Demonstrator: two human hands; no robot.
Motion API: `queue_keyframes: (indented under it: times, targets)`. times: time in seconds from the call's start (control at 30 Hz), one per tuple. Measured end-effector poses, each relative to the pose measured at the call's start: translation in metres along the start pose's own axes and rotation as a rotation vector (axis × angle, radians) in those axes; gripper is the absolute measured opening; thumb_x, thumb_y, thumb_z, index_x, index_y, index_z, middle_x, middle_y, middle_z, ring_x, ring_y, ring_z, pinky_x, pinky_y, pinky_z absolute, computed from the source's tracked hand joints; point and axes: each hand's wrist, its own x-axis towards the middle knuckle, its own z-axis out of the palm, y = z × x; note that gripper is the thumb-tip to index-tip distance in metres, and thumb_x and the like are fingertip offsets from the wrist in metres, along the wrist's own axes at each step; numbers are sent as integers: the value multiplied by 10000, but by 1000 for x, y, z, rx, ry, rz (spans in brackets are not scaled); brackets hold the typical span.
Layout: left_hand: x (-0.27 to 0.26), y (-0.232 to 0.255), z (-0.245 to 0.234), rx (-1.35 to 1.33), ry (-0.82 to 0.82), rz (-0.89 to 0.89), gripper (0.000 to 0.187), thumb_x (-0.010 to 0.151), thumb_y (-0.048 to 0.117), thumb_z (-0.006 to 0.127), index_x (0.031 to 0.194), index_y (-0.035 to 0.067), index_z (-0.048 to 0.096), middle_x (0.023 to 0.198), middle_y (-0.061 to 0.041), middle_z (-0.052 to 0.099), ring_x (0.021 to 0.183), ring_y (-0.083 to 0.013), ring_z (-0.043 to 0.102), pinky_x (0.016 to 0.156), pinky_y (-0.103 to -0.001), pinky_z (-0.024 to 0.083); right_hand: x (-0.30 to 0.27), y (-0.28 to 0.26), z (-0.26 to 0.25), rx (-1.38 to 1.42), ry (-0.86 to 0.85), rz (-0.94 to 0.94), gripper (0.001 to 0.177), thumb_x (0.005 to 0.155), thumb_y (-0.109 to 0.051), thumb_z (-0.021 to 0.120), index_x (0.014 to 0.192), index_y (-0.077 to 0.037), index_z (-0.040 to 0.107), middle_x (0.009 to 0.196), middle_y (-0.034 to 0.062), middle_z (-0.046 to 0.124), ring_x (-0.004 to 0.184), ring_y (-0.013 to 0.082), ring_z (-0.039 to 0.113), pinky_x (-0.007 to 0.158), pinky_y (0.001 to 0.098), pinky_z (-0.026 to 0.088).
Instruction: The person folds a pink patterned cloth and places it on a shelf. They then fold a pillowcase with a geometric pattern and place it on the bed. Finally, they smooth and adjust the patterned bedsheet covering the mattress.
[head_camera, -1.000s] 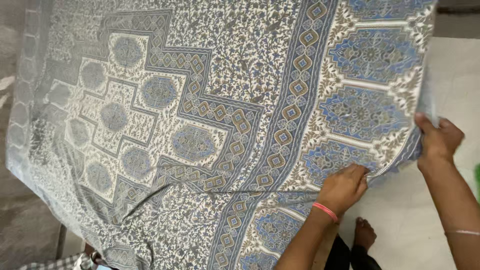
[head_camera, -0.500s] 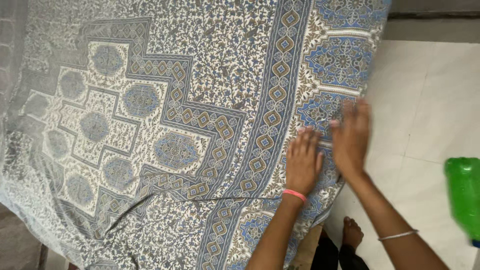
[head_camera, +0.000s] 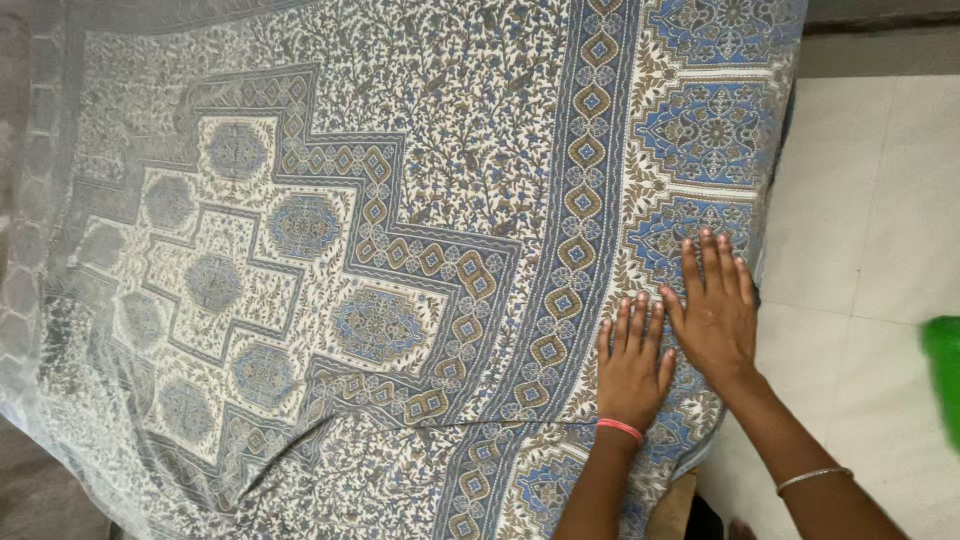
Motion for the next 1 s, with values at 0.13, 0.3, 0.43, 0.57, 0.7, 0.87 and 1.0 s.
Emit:
queue_keyframes:
  times: [0.13,0.3,0.43,0.57,0.7,0.87,1.0]
  targets:
    - [-5,-2,-13,-211,-45,18,671,1063,378,471,1655,123,284,1741,-118,246,1628,-284,143,1303,-498,90,0,-1,-5,26,20,-23,659,1071,-454,385,1583,-40,386,1681,201,313,1575,343,251,1271,506,199]
    - [-60,-21,-28,-215,-64,-33,638,1068,335,493,1653,149,322,1736,-107,273,1627,-283,182,1303,-488,124,4,-1,-5,50,5,-40,668,1083,-445,369,1596,-17,355,1683,216,279,1576,352,207,1260,510,158]
    - [-106,-30,-24,-142,-16,-111,685,1043,346,524,1650,126,296,1723,-127,261,1602,-302,193,1274,-495,147,-27,-17,-4,-10,0,50,714,1093,-498,348,1618,-18,301,1701,229,208,1599,360,139,1289,515,125]
    - [-117,-30,-13,-141,-10,-79,699,1040,385,533,1645,134,290,1716,-130,250,1594,-303,192,1273,-504,155,-82,-27,-8,17,-117,-147,745,1014,-539,316,1607,-95,238,1694,163,157,1571,316,108,1249,519,108]
    - [-120,-27,-19,-105,-16,-68,709,1007,414,545,1628,162,314,1704,-117,258,1584,-294,199,1261,-508,153,-105,-1,-24,-18,-207,-144,759,979,-580,302,1617,-186,190,1699,102,118,1571,280,86,1240,509,127]
    - [-116,-26,-24,-100,-8,-65,730,1000,434,545,1639,173,309,1714,-113,266,1598,-283,199,1280,-499,161,-102,4,-26,5,-327,-81,758,972,-620,261,1618,-241,136,1699,84,49,1555,273,32,1217,505,125]
    - [-116,-28,-20,-69,-18,-60,748,988,460,535,1639,185,293,1710,-113,253,1591,-276,180,1272,-507,154,-104,6,-23,24,-323,-92,764,980,-642,222,1622,-240,126,1699,84,49,1560,271,25,1225,511,114]
